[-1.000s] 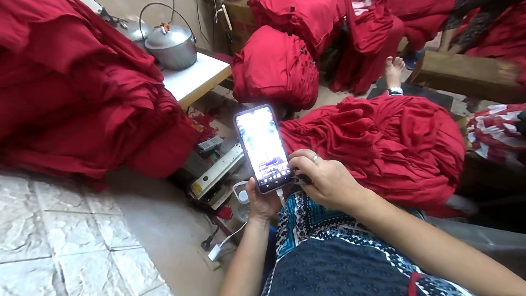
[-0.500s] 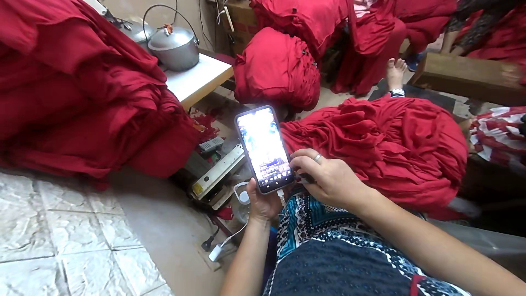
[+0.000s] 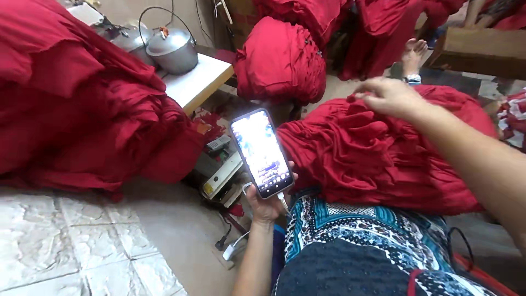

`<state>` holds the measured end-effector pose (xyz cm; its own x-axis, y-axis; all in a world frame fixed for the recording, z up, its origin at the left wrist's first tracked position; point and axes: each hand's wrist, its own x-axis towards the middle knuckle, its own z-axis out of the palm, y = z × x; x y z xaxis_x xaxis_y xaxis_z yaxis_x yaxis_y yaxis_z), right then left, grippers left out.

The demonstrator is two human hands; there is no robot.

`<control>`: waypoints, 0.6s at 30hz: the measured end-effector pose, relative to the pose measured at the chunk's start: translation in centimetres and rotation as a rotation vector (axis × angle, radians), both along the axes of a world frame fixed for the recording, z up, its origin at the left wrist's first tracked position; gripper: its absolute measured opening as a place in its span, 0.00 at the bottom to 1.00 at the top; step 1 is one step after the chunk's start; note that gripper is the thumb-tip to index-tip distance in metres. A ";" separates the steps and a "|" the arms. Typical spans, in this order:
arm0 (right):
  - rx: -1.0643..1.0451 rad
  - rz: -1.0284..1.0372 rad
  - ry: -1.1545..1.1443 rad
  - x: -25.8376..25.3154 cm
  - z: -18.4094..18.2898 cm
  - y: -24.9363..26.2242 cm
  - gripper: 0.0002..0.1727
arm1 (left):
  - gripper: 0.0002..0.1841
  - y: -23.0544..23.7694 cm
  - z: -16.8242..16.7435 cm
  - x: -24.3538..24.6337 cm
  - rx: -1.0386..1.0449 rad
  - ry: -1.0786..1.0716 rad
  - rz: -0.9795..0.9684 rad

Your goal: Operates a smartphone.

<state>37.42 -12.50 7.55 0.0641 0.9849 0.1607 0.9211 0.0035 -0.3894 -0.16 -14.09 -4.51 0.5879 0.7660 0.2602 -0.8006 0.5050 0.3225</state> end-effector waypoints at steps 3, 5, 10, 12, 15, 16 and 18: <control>-0.261 -0.248 0.325 -1.6 -5.8 -3.1 0.19 | 0.39 0.4 -0.5 -0.4 -0.029 0.017 0.058; -0.370 -0.548 0.673 -4.1 -6.6 -5.9 0.23 | 0.40 1.0 -0.9 -0.6 -0.060 0.028 0.099; -0.446 -0.480 0.578 -5.8 -3.4 -6.3 0.23 | 0.41 3.3 -1.0 -1.5 -0.115 0.058 0.199; -0.548 -0.498 0.525 -5.6 -2.6 -5.5 0.23 | 0.40 4.9 -0.8 -1.8 -0.102 0.085 0.264; -0.635 -0.530 0.501 -5.8 -0.7 -4.6 0.22 | 0.42 8.2 0.2 -2.3 -0.085 0.156 0.358; -0.628 -0.503 0.525 -5.1 -1.4 -4.8 0.22 | 0.43 9.4 0.6 -2.4 -0.091 0.175 0.384; -0.343 -0.480 0.570 -2.6 -7.9 -4.3 0.19 | 0.43 12.0 1.8 -2.7 -0.128 0.215 0.449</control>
